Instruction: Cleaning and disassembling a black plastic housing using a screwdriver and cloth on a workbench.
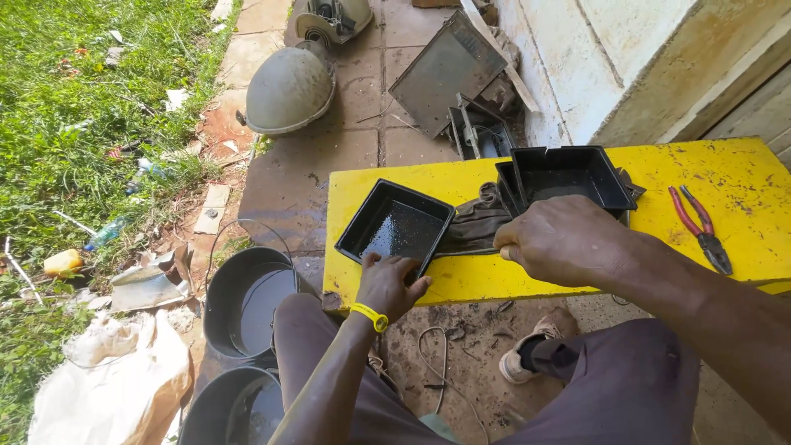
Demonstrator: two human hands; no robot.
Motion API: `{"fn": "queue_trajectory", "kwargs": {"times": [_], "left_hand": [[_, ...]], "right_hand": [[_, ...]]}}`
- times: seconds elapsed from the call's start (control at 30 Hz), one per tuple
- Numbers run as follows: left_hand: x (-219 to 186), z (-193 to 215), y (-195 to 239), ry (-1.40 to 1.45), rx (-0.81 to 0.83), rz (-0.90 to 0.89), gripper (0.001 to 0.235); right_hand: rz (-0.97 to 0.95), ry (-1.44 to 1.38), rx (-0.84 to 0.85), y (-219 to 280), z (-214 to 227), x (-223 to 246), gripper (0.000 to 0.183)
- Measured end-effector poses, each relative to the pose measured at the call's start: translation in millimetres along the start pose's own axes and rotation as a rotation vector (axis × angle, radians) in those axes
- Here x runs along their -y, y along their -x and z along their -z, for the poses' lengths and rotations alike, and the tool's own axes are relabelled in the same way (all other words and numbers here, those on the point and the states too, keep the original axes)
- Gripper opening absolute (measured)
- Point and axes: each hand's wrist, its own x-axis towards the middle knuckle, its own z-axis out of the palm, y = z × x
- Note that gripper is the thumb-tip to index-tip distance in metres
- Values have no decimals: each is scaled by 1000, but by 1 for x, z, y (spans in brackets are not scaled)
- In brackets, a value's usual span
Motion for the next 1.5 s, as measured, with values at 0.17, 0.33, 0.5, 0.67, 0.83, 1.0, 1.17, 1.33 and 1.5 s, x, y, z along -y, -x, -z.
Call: {"fn": "queue_trajectory", "kwargs": {"times": [0.17,0.33,0.5,0.67,0.83,1.0,1.17,1.33,1.5], "left_hand": [[26,-28,-8,-208,-209,-199,47],[32,-33,-11,-246,-249,-279,37],[30,-38,-7,-283,-338,-341,32],[34,-44,-5,-245,-405,-404,25],[35,-43,-1,-262,-397,-426,24],[22,-31,5,-331,-257,-367,25],[-11,26,-17,-99,42,-84,42],[-3,91,-112,-280,-267,8,71],[38,71,-165,-417,11,265,69]], "right_hand": [[-4,79,76,-7,18,22,31],[50,142,118,-54,15,17,31],[97,356,126,-92,9,26,29],[123,327,71,-91,-14,27,26],[126,303,-7,-56,-48,10,25],[61,240,-88,-45,-49,33,23],[35,183,-207,-45,-38,30,23],[36,184,-301,-49,-46,20,23],[62,183,-339,-57,-70,16,24]]}}
